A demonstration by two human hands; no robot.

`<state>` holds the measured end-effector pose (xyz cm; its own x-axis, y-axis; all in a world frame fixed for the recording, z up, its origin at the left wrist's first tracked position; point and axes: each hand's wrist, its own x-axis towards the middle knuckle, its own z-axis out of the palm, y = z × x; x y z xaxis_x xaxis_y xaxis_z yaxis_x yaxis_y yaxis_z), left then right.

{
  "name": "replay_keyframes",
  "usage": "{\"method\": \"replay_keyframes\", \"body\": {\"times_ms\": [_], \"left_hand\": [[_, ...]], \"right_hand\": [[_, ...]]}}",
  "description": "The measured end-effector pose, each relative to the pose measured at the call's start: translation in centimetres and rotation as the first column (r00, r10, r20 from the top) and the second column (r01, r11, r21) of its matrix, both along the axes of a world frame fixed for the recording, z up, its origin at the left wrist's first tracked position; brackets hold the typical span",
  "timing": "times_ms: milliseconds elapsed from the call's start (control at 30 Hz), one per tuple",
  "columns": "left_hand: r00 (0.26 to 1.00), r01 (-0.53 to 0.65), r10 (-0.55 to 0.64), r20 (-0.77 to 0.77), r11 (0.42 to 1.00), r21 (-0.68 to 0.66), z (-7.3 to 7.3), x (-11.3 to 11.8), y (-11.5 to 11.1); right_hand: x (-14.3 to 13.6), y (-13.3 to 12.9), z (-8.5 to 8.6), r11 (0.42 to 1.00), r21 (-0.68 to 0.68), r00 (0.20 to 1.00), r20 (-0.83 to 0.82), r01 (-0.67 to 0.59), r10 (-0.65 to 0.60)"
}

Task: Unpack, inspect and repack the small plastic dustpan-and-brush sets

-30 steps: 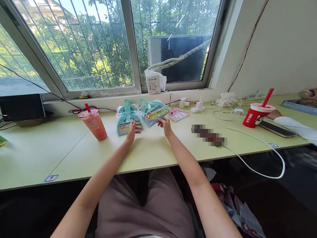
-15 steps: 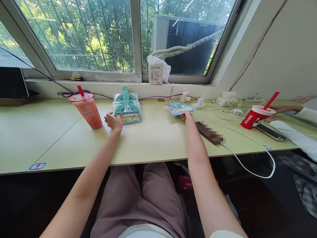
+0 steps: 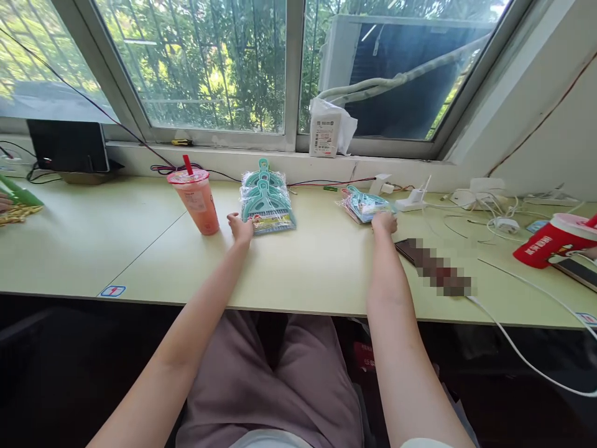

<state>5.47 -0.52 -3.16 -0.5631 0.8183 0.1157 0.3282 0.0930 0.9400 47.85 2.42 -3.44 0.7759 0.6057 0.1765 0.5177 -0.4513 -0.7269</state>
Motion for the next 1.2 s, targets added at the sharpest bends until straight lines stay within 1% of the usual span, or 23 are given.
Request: {"method": "replay_keyframes", "body": {"times_ms": [100, 167, 300, 367, 433, 467, 533, 567, 633, 700, 767, 900, 1033, 1133, 1200], "left_hand": [[0.998, 0.053, -0.054, -0.014, 0.998, -0.031, 0.2, 0.0, -0.3], [0.997, 0.080, -0.081, -0.012, 0.995, -0.054, 0.4, 0.0, -0.6], [0.991, 0.130, -0.130, 0.007, 0.988, -0.081, 0.8, -0.1, -1.0], [0.988, 0.154, -0.153, 0.010, 0.985, -0.081, 0.9, -0.1, -1.1], [0.984, 0.173, -0.175, -0.013, 0.981, -0.090, 0.8, 0.0, -1.0], [0.982, 0.180, -0.184, -0.035, 0.979, -0.097, 0.7, 0.0, -1.0], [0.977, 0.183, -0.193, -0.090, 0.977, -0.109, 0.6, 0.2, -0.9], [0.974, 0.183, -0.195, -0.114, 0.977, -0.113, 0.5, 0.3, -0.8], [0.967, 0.185, -0.203, -0.152, 0.975, -0.120, 0.3, 0.5, -0.7], [0.955, 0.200, -0.223, -0.194, 0.971, -0.134, 0.2, 0.6, -0.6], [0.941, 0.218, -0.247, -0.232, 0.965, -0.144, 0.1, 0.7, -0.5], [0.941, 0.220, -0.242, -0.235, 0.969, -0.116, 0.0, 0.7, -0.4], [0.953, 0.233, -0.240, -0.184, 0.971, -0.057, -0.1, 0.8, -0.1], [0.959, 0.243, -0.247, -0.142, 0.969, -0.045, -0.3, 0.8, 0.3], [0.965, 0.254, -0.256, -0.063, 0.967, -0.034, -0.6, 0.6, 0.7]], "right_hand": [[-1.1, -0.2, -0.7, 0.993, -0.002, 0.992, 0.048, 0.117, -0.117], [-2.0, -0.5, -1.0, 0.993, 0.020, 0.989, 0.088, 0.116, -0.117], [-3.9, -1.0, -0.9, 0.997, 0.043, 0.990, 0.125, 0.057, -0.062], [-4.7, -1.2, -1.0, 1.000, 0.004, 0.987, 0.159, -0.018, 0.017], [-5.2, -1.3, -1.3, 0.994, -0.054, 0.966, 0.236, -0.092, 0.102], [-5.3, -1.3, -1.5, 0.992, -0.073, 0.952, 0.280, -0.107, 0.123], [-5.2, -1.3, -2.0, 0.990, -0.083, 0.931, 0.340, -0.110, 0.132], [-5.1, -1.2, -2.2, 0.988, -0.093, 0.928, 0.341, -0.125, 0.150], [-4.8, -1.0, -2.5, 0.965, -0.154, 0.921, 0.299, -0.211, 0.249], [-4.5, -0.8, -2.6, 0.927, -0.221, 0.898, 0.261, -0.302, 0.354], [-4.2, -0.5, -2.7, 0.905, -0.251, 0.872, 0.272, -0.343, 0.406], [-3.2, -0.2, -2.9, 0.898, -0.218, 0.847, 0.306, -0.383, 0.436], [-1.8, -0.2, -3.1, 0.897, -0.167, 0.864, 0.244, -0.410, 0.440], [-1.5, -0.4, -3.3, 0.898, -0.185, 0.863, 0.252, -0.400, 0.437], [-1.9, -0.7, -3.4, 0.909, -0.187, 0.864, 0.288, -0.372, 0.413]]}}
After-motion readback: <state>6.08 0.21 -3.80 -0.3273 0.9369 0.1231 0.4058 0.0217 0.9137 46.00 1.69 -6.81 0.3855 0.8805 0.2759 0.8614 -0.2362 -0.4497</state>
